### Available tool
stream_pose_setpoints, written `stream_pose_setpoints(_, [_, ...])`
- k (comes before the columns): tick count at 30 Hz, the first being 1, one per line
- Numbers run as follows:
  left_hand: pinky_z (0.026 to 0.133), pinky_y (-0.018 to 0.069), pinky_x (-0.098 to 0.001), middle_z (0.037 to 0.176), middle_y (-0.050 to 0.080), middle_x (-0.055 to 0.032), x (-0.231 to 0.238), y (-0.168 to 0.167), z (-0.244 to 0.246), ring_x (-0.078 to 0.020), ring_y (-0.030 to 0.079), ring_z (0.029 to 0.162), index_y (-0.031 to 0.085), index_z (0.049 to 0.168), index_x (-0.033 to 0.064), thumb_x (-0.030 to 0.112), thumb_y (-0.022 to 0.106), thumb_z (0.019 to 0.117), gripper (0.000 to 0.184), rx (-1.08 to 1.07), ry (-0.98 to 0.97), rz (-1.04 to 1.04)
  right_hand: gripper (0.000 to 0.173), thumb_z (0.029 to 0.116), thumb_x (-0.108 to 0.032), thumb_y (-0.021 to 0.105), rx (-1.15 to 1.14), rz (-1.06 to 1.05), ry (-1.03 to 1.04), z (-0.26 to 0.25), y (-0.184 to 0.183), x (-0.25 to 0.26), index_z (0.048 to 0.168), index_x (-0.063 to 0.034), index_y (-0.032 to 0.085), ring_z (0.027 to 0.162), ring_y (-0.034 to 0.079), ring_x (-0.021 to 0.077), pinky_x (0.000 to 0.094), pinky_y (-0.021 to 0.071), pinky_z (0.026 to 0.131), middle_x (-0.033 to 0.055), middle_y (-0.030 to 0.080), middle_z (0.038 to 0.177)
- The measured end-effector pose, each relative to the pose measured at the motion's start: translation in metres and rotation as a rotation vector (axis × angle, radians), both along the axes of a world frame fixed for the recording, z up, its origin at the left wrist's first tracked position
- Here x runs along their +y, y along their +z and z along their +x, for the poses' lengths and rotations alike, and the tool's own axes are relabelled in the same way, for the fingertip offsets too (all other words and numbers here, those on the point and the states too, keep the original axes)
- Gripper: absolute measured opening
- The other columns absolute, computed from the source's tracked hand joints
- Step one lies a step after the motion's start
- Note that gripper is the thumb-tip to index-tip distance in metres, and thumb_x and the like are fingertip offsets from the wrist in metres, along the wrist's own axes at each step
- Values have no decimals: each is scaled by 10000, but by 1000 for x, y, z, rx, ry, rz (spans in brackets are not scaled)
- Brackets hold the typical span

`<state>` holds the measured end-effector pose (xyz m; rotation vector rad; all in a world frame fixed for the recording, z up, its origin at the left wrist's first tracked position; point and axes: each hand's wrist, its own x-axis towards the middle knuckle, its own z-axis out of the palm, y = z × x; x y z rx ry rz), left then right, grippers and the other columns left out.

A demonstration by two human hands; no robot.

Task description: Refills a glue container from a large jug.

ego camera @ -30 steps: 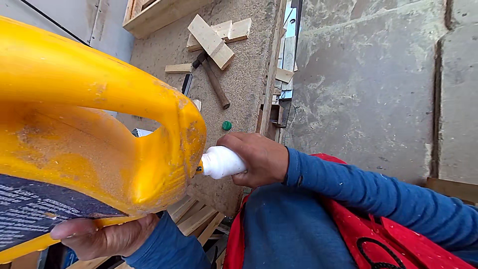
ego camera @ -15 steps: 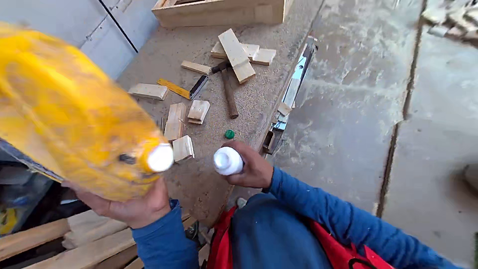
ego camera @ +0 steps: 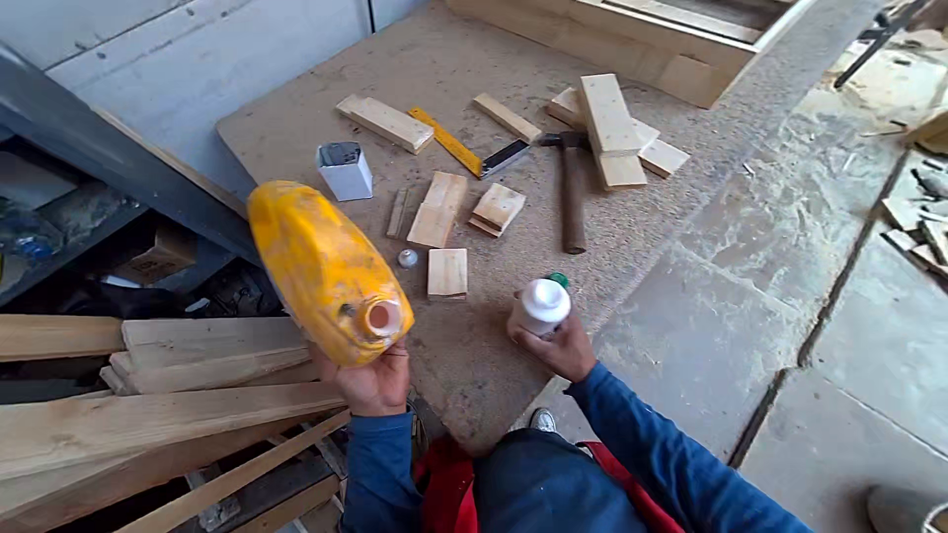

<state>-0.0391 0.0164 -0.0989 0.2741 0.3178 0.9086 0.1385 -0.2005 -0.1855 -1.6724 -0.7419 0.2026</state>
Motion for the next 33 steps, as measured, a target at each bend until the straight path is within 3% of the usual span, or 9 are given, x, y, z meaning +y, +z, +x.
stream_pose_setpoints(3, [835, 614, -549, 1216, 684, -158, 12, -14, 4, -363, 712, 1051, 560, 1340, 171, 699, 443, 953, 665, -21, -24, -88, 1153, 673, -487, 922, -119, -83, -93, -5, 5, -17, 1569, -120, 297, 1370, 518, 165, 421, 470, 1145, 43, 553, 1464])
stream_pose_setpoints(5, [840, 608, -560, 1221, 679, -154, 16, -20, 7, -361, 706, 1061, 554, 1347, 177, 727, 432, 941, 694, -18, -40, -131, 1088, 730, -555, 866, -349, -104, -257, -20, 24, -29, 1576, -189, 289, 1438, 430, 240, 504, 399, 1178, 66, 458, 1543])
stream_pose_setpoints(7, [850, 607, -551, 1200, 687, -155, 16, -21, 8, -351, 708, 1059, 575, 1308, 162, 716, 484, 913, 687, -55, -61, -170, 933, 735, -535, 864, -546, -29, -381, -39, 61, -23, 1498, -307, 377, 1339, 510, 232, 508, 449, 1102, 11, 524, 1433])
stream_pose_setpoints(10, [880, 610, -491, 1216, 691, -160, 9, -18, 9, -328, 698, 1106, 605, 1264, 129, 667, 550, 902, 650, -150, -137, -202, 793, 759, -489, 875, -551, 122, -182, -74, 110, 30, 1419, -389, 447, 1189, 626, 187, 443, 565, 970, -63, 624, 1274])
stream_pose_setpoints(15, [857, 612, -455, 1059, 724, -136, -1, -16, 4, -258, 717, 1029, 637, 1153, 81, 611, 492, 975, 577, -183, -110, -66, 999, 753, -290, 925, -443, 373, 238, -82, 157, 123, 1548, -261, 321, 1250, 634, 292, 498, 568, 1047, 69, 650, 1357])
stream_pose_setpoints(20, [841, 607, -520, 1108, 698, -183, 15, 0, 7, -320, 703, 1046, 607, 1198, 51, 582, 559, 948, 589, -250, -46, -177, 716, 839, -159, 857, -432, 432, 110, -88, 144, 150, 1458, -123, 498, 1147, 713, 285, 447, 634, 974, 79, 742, 1216])
stream_pose_setpoints(26, [918, 554, -615, 1209, 677, -156, 39, -23, -22, -349, 659, 1153, 563, 1288, 116, 690, 656, 849, 729, -87, 140, -23, 387, 929, -322, 759, -458, 198, -32, -105, 95, 156, 1262, -130, 708, 1165, 700, 256, 538, 544, 1054, 74, 745, 1210])
stream_pose_setpoints(29, [939, 535, -649, 1245, 661, -178, 57, -23, -45, -404, 648, 1160, 525, 1322, 130, 676, 651, 861, 726, -87, 211, 32, 541, 908, -479, 732, -531, 131, 73, -121, 83, 143, 1359, -203, 619, 1261, 638, 305, 601, 427, 1128, 97, 716, 1282])
stream_pose_setpoints(33, [936, 537, -650, 1217, 687, -141, 58, -12, -62, -372, 665, 1157, 549, 1322, 161, 670, 635, 879, 680, -23, 313, 47, 935, 839, -699, 687, -475, 74, 181, -133, 94, 159, 1548, -148, 425, 1373, 535, 348, 633, 388, 1151, 156, 584, 1459])
